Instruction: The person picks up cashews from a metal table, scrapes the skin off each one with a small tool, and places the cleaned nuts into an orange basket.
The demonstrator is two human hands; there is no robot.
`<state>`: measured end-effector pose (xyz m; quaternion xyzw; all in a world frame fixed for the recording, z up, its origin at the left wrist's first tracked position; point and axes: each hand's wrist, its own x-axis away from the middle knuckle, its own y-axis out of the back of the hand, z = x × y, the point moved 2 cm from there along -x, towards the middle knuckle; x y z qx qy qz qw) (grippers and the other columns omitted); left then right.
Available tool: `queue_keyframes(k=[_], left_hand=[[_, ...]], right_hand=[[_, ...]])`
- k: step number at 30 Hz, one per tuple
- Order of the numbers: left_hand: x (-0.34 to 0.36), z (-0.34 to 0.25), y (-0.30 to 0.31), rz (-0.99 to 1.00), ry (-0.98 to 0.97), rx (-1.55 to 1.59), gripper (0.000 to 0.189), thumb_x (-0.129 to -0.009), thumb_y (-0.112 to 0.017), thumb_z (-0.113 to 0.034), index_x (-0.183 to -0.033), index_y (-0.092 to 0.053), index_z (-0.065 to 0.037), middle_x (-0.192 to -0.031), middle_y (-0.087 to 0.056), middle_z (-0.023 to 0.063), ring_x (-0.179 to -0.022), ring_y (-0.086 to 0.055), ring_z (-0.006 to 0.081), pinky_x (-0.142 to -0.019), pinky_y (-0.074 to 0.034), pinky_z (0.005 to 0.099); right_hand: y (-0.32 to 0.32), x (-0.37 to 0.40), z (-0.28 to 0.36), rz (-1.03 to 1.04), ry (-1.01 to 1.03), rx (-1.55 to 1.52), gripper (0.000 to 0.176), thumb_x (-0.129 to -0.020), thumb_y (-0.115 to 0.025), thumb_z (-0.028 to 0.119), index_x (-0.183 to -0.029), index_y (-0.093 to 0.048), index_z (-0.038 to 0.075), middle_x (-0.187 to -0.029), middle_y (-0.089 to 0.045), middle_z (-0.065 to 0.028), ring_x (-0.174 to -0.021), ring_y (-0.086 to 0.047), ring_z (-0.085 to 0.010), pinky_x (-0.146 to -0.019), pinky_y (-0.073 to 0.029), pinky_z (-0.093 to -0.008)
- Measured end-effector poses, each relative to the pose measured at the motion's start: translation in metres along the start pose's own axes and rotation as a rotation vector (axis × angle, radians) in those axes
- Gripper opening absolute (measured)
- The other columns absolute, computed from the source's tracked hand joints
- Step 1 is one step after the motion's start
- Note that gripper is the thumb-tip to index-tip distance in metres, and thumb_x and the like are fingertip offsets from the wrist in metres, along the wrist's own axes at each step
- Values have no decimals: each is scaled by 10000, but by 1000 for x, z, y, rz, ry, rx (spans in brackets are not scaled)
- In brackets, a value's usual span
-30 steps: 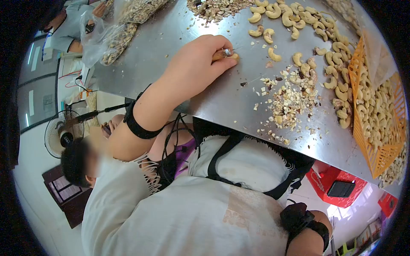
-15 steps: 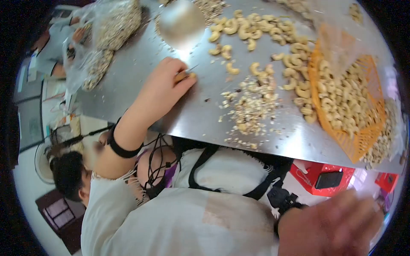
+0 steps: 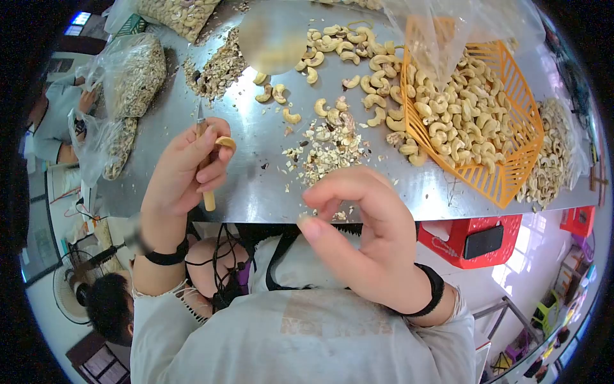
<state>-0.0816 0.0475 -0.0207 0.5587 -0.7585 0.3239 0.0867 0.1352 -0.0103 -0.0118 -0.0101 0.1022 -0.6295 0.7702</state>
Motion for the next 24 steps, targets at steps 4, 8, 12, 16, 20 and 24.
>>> queue_keyframes(k=[4,8,12,16,20,24], left_hand=[[2,2,-13,38,31,-10,193,-831,-497,-253,-866,-452,-69,-662,-466,-3,-423,-314,17,-351,-247,151],[8,-4,-46,57,21,-257,154,-758,-593,-142,-803,-479,-48,-652,-498,-2,-497,-388,20,-424,-284,149],[3,-3,-81,177,-66,-462,146,-743,-601,-101,-807,-486,-38,-645,-504,-9,-533,-407,19,-463,-308,153],[-5,0,-106,212,-147,-511,158,-747,-583,-62,-872,-499,-16,-704,-499,-17,-603,-415,29,-549,-344,159],[-6,0,-107,247,-208,-560,181,-782,-537,-63,-951,-505,-8,-787,-489,-8,-682,-419,40,-603,-351,160],[-5,-2,-102,132,-201,-579,152,-791,-531,-82,-928,-518,-17,-798,-480,-13,-694,-411,33,-601,-340,152]], right_hand=[[-3,-1,-12,-1,-53,-5,223,-699,-600,-6,-901,-506,7,-834,-514,-52,-701,-479,-105,-649,-396,-223],[-10,1,-26,-55,-302,-247,198,-766,-577,79,-935,-494,18,-794,-524,-21,-664,-483,-72,-598,-407,-195],[1,-1,-25,36,-586,-628,141,-821,-525,154,-890,-498,35,-740,-532,-3,-615,-478,-56,-559,-408,-188],[23,3,-19,34,-523,-686,173,-817,-535,188,-888,-494,36,-718,-542,-27,-605,-492,-80,-562,-415,-202],[70,7,12,-337,-251,-369,131,-801,-547,158,-853,-514,42,-708,-539,-16,-608,-493,-73,-552,-406,-197],[142,19,41,-736,143,-115,120,-790,-549,126,-845,-528,22,-730,-542,-32,-622,-496,-81,-589,-406,-202]])
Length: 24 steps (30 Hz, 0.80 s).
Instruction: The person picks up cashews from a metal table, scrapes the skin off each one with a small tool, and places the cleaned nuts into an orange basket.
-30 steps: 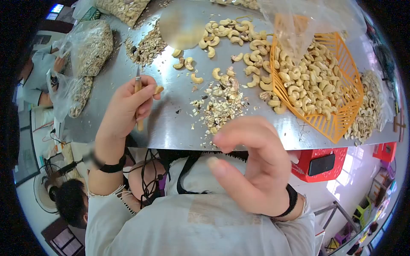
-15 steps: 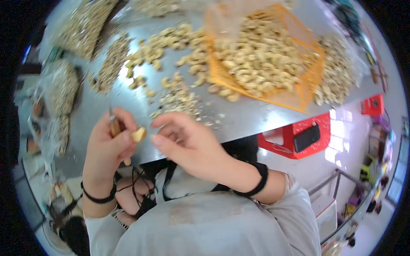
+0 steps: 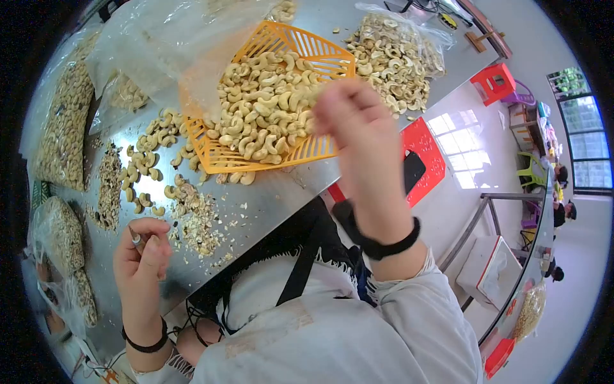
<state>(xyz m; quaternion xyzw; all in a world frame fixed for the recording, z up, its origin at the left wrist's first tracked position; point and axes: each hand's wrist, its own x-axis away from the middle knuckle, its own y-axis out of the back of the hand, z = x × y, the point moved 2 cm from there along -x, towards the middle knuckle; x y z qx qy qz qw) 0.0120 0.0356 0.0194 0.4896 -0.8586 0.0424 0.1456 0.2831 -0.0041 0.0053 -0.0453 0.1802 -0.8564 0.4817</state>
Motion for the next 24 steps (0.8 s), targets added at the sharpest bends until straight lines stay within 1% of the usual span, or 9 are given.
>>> queue_keyframes(k=[1,4,5,7,10,13,19,21,24], left_hand=[[0,2,2,-27,15,16,145,-793,-535,-93,-919,-523,-23,-787,-481,-18,-684,-407,28,-592,-332,146],[1,6,8,-78,55,-19,139,-799,-533,-116,-909,-527,-33,-767,-487,-27,-667,-404,20,-567,-316,141],[1,8,9,-75,54,-18,139,-799,-533,-116,-909,-527,-33,-767,-487,-27,-667,-404,20,-567,-316,141],[1,11,13,-131,45,-28,141,-807,-527,-142,-907,-530,-42,-727,-489,-37,-615,-389,6,-517,-285,135],[2,9,21,-184,63,-78,138,-814,-515,-144,-910,-531,-47,-698,-485,-39,-562,-367,-4,-483,-262,133],[-5,12,33,-268,79,-111,135,-815,-509,-140,-915,-532,-52,-679,-487,-36,-526,-342,-14,-460,-241,132],[-34,25,58,-363,13,-338,125,-797,-537,-139,-838,-546,-21,-644,-459,-44,-519,-341,11,-456,-250,159],[-44,28,66,-313,-51,-496,136,-794,-541,-141,-845,-539,-14,-649,-462,-38,-551,-365,13,-472,-271,161],[-61,28,71,-294,-62,-540,141,-788,-540,-138,-868,-537,-22,-628,-417,-46,-571,-365,31,-495,-298,182]], right_hand=[[15,-11,6,-64,92,1,134,-787,-553,122,-857,-526,11,-744,-542,-43,-626,-495,-83,-601,-406,-203],[53,-44,7,-157,185,20,178,-778,-564,116,-903,-521,-4,-773,-539,-54,-640,-494,-89,-611,-406,-205],[62,-53,2,-159,186,22,178,-778,-564,116,-903,-521,-4,-773,-539,-54,-640,-494,-89,-611,-406,-205],[75,-64,-5,-312,205,290,216,-771,-572,110,-943,-515,-8,-787,-535,-51,-655,-494,-88,-622,-407,-207],[82,-60,-7,-339,172,331,228,-772,-568,109,-961,-515,-7,-808,-543,-47,-668,-496,-83,-634,-407,-209],[68,-44,-5,-238,62,219,222,-772,-566,105,-958,-518,-4,-816,-549,-44,-666,-494,-79,-637,-403,-208],[27,-11,1,-101,31,166,182,-779,-550,91,-927,-529,-11,-801,-565,-56,-661,-489,-76,-636,-386,-202],[15,-3,1,-41,29,172,171,-778,-548,89,-914,-533,-14,-787,-565,-59,-665,-489,-79,-634,-385,-200],[2,7,-2,55,0,159,145,-782,-540,81,-896,-536,-8,-781,-561,-55,-678,-489,-79,-635,-384,-198]])
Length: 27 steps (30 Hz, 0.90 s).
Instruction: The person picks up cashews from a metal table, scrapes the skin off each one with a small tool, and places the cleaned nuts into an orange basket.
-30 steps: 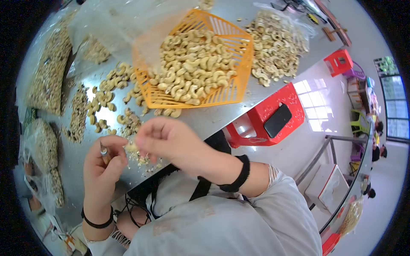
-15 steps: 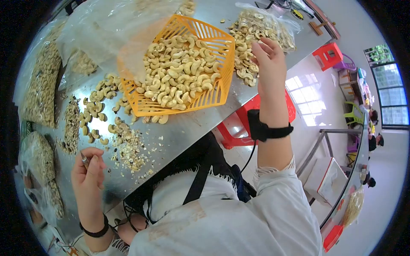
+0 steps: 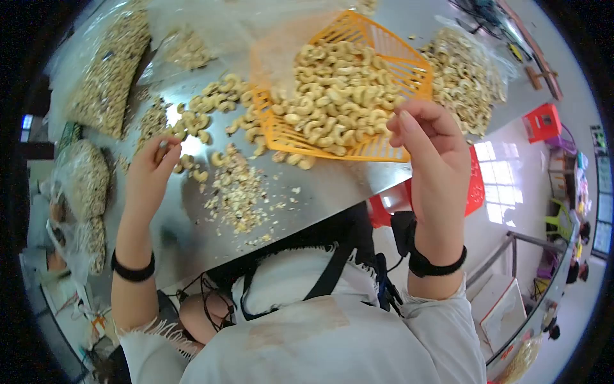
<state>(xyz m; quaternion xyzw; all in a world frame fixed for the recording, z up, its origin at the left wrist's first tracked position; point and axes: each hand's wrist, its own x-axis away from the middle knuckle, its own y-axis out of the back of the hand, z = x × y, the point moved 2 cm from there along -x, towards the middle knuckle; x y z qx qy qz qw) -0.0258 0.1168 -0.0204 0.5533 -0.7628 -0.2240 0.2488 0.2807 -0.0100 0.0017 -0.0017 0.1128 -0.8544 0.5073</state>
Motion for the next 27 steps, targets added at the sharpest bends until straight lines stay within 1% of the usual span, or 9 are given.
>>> queue_keyframes(k=[4,6,9,10,17,19,23,26,27], left_hand=[[-18,10,-4,-103,-70,-215,176,-763,-566,-145,-889,-540,-25,-619,-430,-20,-579,-386,49,-511,-322,192],[-21,6,-12,-113,-241,-353,246,-734,-586,-194,-921,-542,-39,-807,-554,114,-730,-551,229,-650,-432,314],[-26,4,-23,-180,-386,-412,274,-736,-589,-198,-948,-540,-32,-794,-542,103,-702,-530,209,-641,-419,312],[-29,0,-25,-132,-327,-432,295,-731,-589,-214,-964,-539,-40,-882,-541,131,-795,-537,258,-692,-421,335],[-39,2,-33,-195,-282,-498,224,-721,-592,-199,-851,-571,-18,-815,-522,130,-764,-519,274,-672,-415,330],[-36,5,-31,-199,-371,-485,210,-720,-593,-198,-796,-576,-3,-790,-513,128,-744,-513,273,-659,-411,334],[-32,6,-28,-196,-339,-465,216,-716,-595,-191,-796,-570,8,-791,-512,131,-744,-510,276,-654,-408,333],[-28,3,-27,-188,-350,-433,218,-716,-597,-185,-798,-566,15,-774,-506,125,-720,-504,262,-631,-401,324],[-25,1,-25,-187,-357,-384,204,-721,-595,-178,-786,-563,12,-757,-500,104,-693,-498,223,-613,-393,302]], right_hand=[[-12,9,-4,93,-46,-29,126,-785,-532,73,-885,-536,-4,-780,-559,-54,-693,-493,-84,-642,-386,-199],[-17,13,-6,96,-61,-28,128,-785,-534,75,-885,-535,-5,-781,-558,-54,-694,-494,-86,-644,-386,-199],[-23,18,-9,139,-88,-15,140,-781,-544,79,-891,-532,-6,-787,-558,-51,-697,-498,-91,-641,-393,-202],[-26,19,-10,153,-99,-8,146,-778,-550,82,-894,-531,-6,-790,-557,-51,-700,-501,-91,-640,-397,-203],[-40,29,-10,210,-154,-19,153,-772,-566,86,-893,-530,0,-806,-559,-44,-714,-507,-86,-642,-404,-197],[-43,30,-10,222,-164,-26,150,-771,-568,83,-892,-530,2,-811,-558,-38,-715,-504,-80,-639,-399,-192],[-51,33,-12,264,-201,-26,139,-772,-570,68,-890,-531,6,-811,-551,-15,-715,-487,-60,-633,-383,-180],[-58,35,-10,305,-278,-59,136,-770,-573,57,-889,-532,7,-801,-543,-2,-715,-475,-51,-636,-374,-177],[-60,36,-11,302,-281,-57,136,-770,-573,57,-889,-532,7,-801,-543,-2,-715,-475,-51,-636,-374,-177]])
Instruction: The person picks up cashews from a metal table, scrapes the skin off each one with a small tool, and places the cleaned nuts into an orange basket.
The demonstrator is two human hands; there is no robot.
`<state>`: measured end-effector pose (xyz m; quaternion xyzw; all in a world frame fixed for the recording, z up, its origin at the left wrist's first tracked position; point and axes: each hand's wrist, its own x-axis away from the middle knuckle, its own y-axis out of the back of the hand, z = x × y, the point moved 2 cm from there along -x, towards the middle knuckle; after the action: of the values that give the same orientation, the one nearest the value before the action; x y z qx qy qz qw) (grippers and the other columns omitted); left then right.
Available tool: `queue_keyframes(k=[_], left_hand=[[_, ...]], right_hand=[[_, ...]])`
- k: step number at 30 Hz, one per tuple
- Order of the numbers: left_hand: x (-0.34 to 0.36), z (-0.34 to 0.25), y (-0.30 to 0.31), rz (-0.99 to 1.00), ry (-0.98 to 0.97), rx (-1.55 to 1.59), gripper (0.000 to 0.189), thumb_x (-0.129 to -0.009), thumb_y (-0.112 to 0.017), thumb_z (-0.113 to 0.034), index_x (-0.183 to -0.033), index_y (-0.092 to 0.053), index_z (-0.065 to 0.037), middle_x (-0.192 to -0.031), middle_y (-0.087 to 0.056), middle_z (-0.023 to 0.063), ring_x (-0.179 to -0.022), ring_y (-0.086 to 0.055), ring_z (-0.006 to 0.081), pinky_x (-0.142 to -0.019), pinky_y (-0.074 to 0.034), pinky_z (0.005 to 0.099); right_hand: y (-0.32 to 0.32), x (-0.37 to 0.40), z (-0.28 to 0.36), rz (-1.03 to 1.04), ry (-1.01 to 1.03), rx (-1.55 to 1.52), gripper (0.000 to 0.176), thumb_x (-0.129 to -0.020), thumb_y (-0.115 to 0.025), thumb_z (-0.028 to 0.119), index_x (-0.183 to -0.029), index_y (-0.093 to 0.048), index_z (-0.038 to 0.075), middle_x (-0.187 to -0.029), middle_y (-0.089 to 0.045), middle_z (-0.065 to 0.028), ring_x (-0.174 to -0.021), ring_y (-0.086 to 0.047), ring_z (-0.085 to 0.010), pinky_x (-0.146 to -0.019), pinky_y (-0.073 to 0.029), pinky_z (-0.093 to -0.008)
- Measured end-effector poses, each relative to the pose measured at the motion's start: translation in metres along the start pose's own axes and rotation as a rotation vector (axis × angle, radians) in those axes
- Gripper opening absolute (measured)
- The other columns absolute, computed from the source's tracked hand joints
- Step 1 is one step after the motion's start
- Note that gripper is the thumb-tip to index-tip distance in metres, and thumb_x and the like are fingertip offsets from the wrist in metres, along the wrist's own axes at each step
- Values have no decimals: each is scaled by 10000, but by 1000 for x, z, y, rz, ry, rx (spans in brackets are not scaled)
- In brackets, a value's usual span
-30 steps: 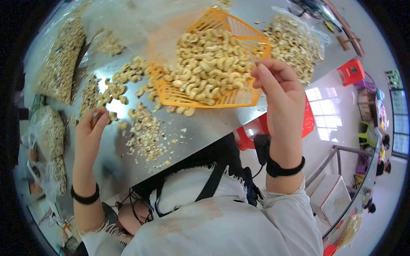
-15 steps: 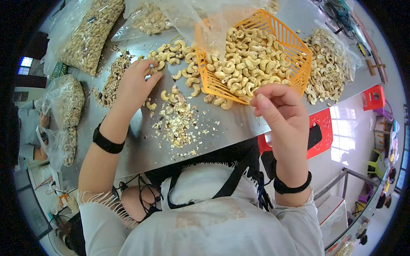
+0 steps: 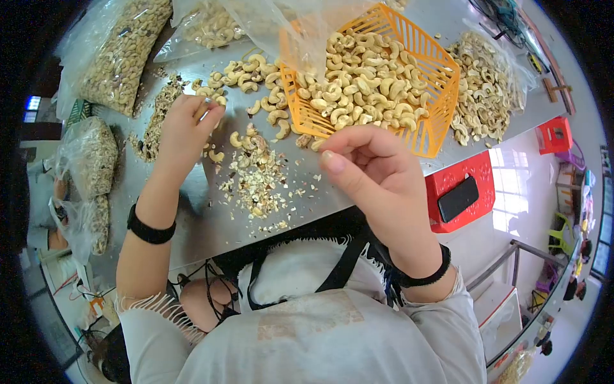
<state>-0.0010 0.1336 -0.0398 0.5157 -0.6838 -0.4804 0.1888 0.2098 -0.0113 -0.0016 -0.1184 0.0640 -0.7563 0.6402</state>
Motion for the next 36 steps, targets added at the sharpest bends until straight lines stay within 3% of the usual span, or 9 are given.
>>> queue_keyframes(k=[5,8,10,14,20,24,26,32,36], left_hand=[[23,-37,25,173,214,302,110,-723,-597,-130,-757,-559,-33,-694,-429,0,-611,-388,50,-531,-308,191],[43,-57,33,266,153,445,101,-704,-605,-101,-767,-559,-37,-722,-440,0,-626,-405,58,-540,-317,189],[52,-65,36,311,109,478,103,-692,-611,-85,-765,-557,-36,-746,-448,7,-642,-423,67,-558,-335,195],[66,-73,32,317,-21,528,121,-664,-625,-52,-760,-554,-31,-802,-461,34,-692,-465,107,-605,-377,219],[73,-78,32,388,27,492,125,-664,-622,-35,-768,-553,-27,-815,-459,51,-734,-460,142,-642,-381,235],[77,-73,26,299,-43,582,165,-721,-584,-71,-870,-535,-21,-832,-454,49,-737,-444,128,-647,-374,230],[79,-69,23,214,-24,700,224,-768,-561,-133,-968,-519,-42,-804,-463,55,-678,-456,132,-533,-368,215],[88,-73,27,288,186,738,282,-833,-468,-134,-1099,-447,-40,-779,-447,30,-633,-415,102,-581,-360,207],[91,-73,22,330,147,708,373,-871,-405,-239,-1158,-396,-2,-832,-470,29,-733,-428,80,-637,-337,192]], right_hand=[[-14,1,-12,132,-58,-89,180,-776,-573,68,-938,-511,18,-836,-531,0,-730,-476,-53,-669,-384,-187],[-24,0,-24,245,-147,-102,242,-807,-546,128,-1007,-466,18,-879,-525,-20,-733,-490,-64,-669,-416,-202],[-33,0,-33,363,-397,-257,260,-839,-498,202,-1005,-454,7,-854,-530,-40,-705,-502,-71,-599,-448,-209],[-42,-2,-43,435,-555,-348,275,-856,-453,279,-920,-495,15,-783,-540,-53,-630,-516,-83,-523,-467,-209],[-39,1,-49,474,-618,-386,265,-839,-488,286,-869,-518,24,-791,-554,-48,-625,-522,-72,-533,-465,-204],[-38,-1,-51,436,-569,-401,258,-830,-509,256,-918,-531,15,-808,-567,-48,-655,-531,-81,-569,-469,-213],[-40,-2,-49,361,-507,-418,260,-829,-515,199,-1001,-523,5,-847,-575,-50,-705,-539,-95,-633,-472,-231],[-39,-3,-54,315,-268,-373,256,-829,-508,130,-1051,-512,2,-932,-562,-50,-778,-530,-95,-724,-449,-236],[-39,-2,-53,304,-245,-342,245,-831,-502,116,-1047,-516,2,-945,-555,-50,-803,-523,-96,-734,-440,-231]])
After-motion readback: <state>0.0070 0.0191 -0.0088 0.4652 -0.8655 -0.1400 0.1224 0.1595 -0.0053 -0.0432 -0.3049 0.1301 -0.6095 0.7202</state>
